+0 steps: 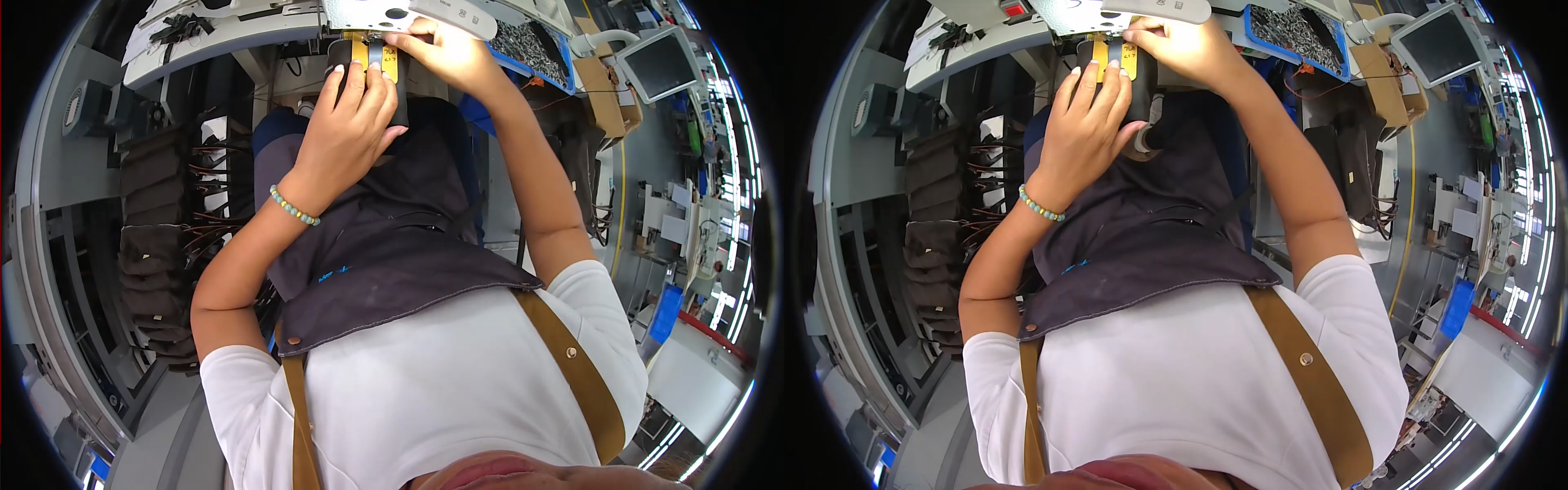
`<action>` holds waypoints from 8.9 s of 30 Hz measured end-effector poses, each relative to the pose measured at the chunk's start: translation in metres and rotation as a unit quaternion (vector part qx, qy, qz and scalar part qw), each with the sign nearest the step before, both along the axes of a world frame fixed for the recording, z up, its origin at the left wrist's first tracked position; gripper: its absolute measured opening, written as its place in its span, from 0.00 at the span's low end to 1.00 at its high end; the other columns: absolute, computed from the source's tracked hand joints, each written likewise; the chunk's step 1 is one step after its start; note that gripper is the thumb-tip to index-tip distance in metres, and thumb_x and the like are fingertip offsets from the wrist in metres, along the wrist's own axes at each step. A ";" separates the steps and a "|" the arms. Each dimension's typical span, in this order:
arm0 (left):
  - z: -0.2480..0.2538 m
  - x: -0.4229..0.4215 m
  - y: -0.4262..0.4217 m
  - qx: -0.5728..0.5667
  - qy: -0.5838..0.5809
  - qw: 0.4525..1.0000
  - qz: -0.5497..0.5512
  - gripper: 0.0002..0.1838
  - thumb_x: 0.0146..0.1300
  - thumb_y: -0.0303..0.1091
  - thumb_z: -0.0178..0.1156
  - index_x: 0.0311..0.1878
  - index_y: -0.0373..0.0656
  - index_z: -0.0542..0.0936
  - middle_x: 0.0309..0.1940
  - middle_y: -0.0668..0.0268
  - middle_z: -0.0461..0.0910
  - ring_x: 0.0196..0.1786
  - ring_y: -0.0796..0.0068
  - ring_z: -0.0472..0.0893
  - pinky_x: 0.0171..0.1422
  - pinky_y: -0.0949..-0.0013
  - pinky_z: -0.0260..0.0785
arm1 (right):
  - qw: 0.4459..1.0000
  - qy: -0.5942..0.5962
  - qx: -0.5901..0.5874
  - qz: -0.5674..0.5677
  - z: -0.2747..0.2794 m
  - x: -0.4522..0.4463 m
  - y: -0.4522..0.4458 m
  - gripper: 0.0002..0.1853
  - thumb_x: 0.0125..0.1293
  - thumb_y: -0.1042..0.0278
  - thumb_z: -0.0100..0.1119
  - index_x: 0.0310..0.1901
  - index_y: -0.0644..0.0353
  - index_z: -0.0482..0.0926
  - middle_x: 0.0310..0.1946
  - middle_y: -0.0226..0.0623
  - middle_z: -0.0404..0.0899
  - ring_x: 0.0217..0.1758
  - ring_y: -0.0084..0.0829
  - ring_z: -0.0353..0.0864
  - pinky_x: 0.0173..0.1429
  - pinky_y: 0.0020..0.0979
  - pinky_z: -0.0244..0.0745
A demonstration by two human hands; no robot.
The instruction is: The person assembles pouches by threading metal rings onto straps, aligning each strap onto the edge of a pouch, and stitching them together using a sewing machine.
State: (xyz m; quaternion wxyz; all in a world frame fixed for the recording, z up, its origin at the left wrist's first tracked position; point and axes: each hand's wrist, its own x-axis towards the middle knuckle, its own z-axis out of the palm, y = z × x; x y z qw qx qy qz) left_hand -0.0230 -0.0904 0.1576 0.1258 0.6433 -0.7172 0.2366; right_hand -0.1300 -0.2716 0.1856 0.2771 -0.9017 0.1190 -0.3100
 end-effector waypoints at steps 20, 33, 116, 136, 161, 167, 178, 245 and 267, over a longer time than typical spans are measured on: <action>0.003 0.002 -0.013 -0.051 0.239 0.969 -0.020 0.31 0.57 0.46 0.69 0.58 0.34 0.76 0.59 0.56 0.77 0.65 0.52 0.71 0.66 0.55 0.66 | 0.852 0.182 0.417 0.260 0.015 0.042 -0.059 0.12 0.69 0.66 0.55 0.48 0.64 0.81 0.29 0.37 0.82 0.24 0.22 0.78 0.28 0.22 0.73; 0.004 0.004 -0.015 -0.050 0.230 0.972 -0.022 0.33 0.55 0.47 0.69 0.58 0.32 0.77 0.58 0.55 0.78 0.64 0.55 0.71 0.65 0.57 0.66 | 0.985 0.162 -0.066 -0.014 0.001 0.013 -0.011 0.11 0.66 0.68 0.56 0.45 0.57 0.86 0.29 0.36 0.83 0.28 0.26 0.79 0.35 0.29 0.73; -0.009 0.032 -0.037 -0.094 0.490 0.865 0.045 0.16 0.56 0.37 0.69 0.47 0.43 0.84 0.50 0.56 0.78 0.56 0.54 0.73 0.64 0.58 0.64 | 0.925 -0.246 0.289 0.036 0.111 -0.010 0.036 0.20 0.68 0.75 0.53 0.61 0.71 0.73 0.31 0.27 0.72 0.27 0.14 0.67 0.31 0.18 0.65; -0.001 0.012 -0.006 0.010 0.537 0.844 0.002 0.15 0.53 0.37 0.72 0.46 0.51 0.85 0.74 0.45 0.54 0.76 0.46 0.53 0.77 0.53 0.51 | 0.996 0.040 0.080 0.009 -0.024 0.002 -0.009 0.17 0.62 0.71 0.49 0.49 0.56 0.84 0.45 0.39 0.85 0.48 0.38 0.83 0.54 0.35 0.75; -0.013 0.017 0.003 0.032 0.536 0.844 -0.023 0.19 0.63 0.35 0.65 0.58 0.52 0.82 0.78 0.54 0.47 0.79 0.58 0.53 0.78 0.57 0.49 | 0.980 0.101 0.170 0.009 -0.010 0.006 -0.005 0.14 0.68 0.63 0.50 0.48 0.60 0.81 0.34 0.35 0.81 0.38 0.25 0.76 0.49 0.30 0.71; -0.016 0.022 -0.008 0.040 0.517 0.854 -0.045 0.22 0.63 0.38 0.64 0.61 0.58 0.80 0.78 0.52 0.46 0.79 0.54 0.51 0.78 0.56 0.48 | 0.986 0.113 0.118 -0.019 -0.007 0.007 -0.017 0.16 0.63 0.68 0.51 0.49 0.56 0.84 0.45 0.40 0.86 0.48 0.37 0.84 0.52 0.34 0.76; -0.018 0.027 -0.030 0.018 0.542 0.838 -0.063 0.22 0.62 0.39 0.65 0.61 0.58 0.79 0.73 0.41 0.52 0.76 0.44 0.53 0.77 0.53 0.47 | 0.978 0.165 0.097 -0.083 -0.014 0.013 -0.036 0.19 0.69 0.53 0.52 0.54 0.54 0.80 0.50 0.43 0.83 0.54 0.46 0.81 0.56 0.37 0.74; -0.041 0.044 0.065 0.154 0.778 0.609 -0.008 0.07 0.62 0.29 0.67 0.42 0.39 0.81 0.35 0.78 0.80 0.37 0.91 0.75 0.45 0.83 0.68 | 0.885 0.253 -0.150 -0.360 -0.092 -0.092 -0.188 0.10 0.53 0.66 0.62 0.37 0.57 0.84 0.37 0.52 0.83 0.42 0.54 0.83 0.47 0.49 0.76; -0.057 0.056 0.064 0.094 0.850 0.516 -0.050 0.11 0.66 0.30 0.59 0.48 0.36 0.80 0.41 0.74 0.81 0.46 0.88 0.75 0.55 0.80 0.65 | 0.958 0.141 0.246 -0.054 0.002 -0.097 0.020 0.21 0.76 0.58 0.42 0.62 0.59 0.76 0.33 0.22 0.73 0.32 0.12 0.64 0.35 0.16 0.58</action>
